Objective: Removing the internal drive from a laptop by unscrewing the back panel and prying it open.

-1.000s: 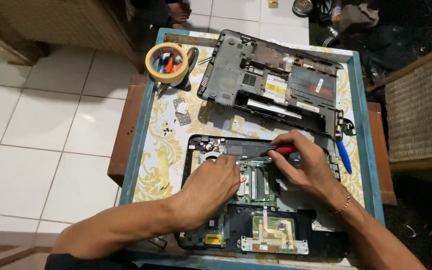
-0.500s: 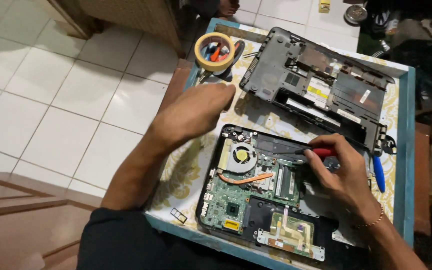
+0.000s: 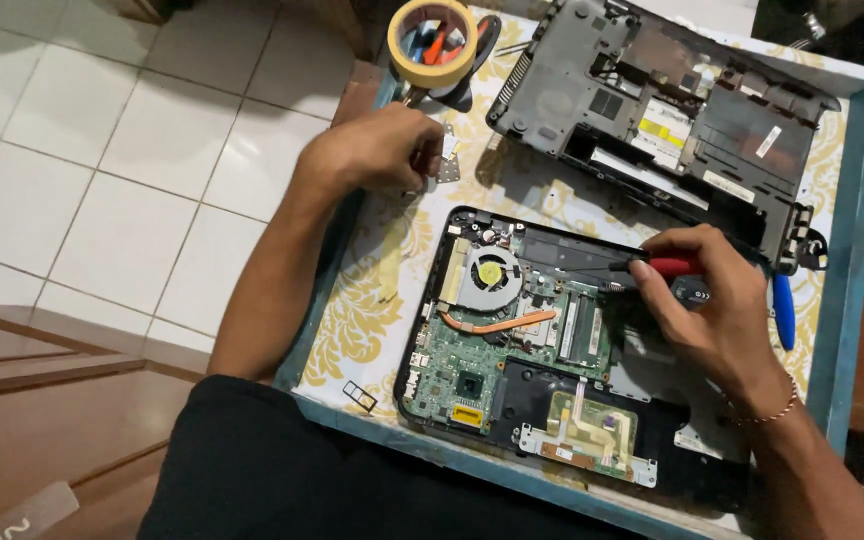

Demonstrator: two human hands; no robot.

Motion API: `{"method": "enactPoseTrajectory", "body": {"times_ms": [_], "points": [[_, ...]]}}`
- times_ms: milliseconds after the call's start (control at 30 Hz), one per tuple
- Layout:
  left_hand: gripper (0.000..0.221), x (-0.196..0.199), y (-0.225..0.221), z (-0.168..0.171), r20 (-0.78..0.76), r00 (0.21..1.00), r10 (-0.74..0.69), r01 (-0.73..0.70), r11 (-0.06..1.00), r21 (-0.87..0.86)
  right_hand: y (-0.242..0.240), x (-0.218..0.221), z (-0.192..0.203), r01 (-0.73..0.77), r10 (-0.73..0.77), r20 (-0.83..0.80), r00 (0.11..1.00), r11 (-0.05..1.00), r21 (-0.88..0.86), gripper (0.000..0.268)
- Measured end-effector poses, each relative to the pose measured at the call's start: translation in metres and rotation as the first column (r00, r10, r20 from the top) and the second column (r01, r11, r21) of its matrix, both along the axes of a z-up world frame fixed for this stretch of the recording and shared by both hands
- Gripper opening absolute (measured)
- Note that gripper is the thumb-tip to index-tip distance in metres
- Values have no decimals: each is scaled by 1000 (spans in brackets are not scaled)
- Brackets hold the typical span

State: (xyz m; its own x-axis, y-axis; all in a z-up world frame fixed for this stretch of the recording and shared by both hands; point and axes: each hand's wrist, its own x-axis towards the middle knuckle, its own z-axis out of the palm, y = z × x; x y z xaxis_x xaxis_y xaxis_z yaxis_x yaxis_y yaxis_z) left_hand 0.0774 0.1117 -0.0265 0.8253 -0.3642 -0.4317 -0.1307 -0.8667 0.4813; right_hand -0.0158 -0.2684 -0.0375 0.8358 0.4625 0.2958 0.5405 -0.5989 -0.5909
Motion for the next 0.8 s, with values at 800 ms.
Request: {"method": "enactPoseTrajectory", "body": {"times_ms": [800], "points": [[14,2,-22,-19,-21,961,-275,251,905,-343,101,39,48,-354,345,-84,935,924,-143,29]]}}
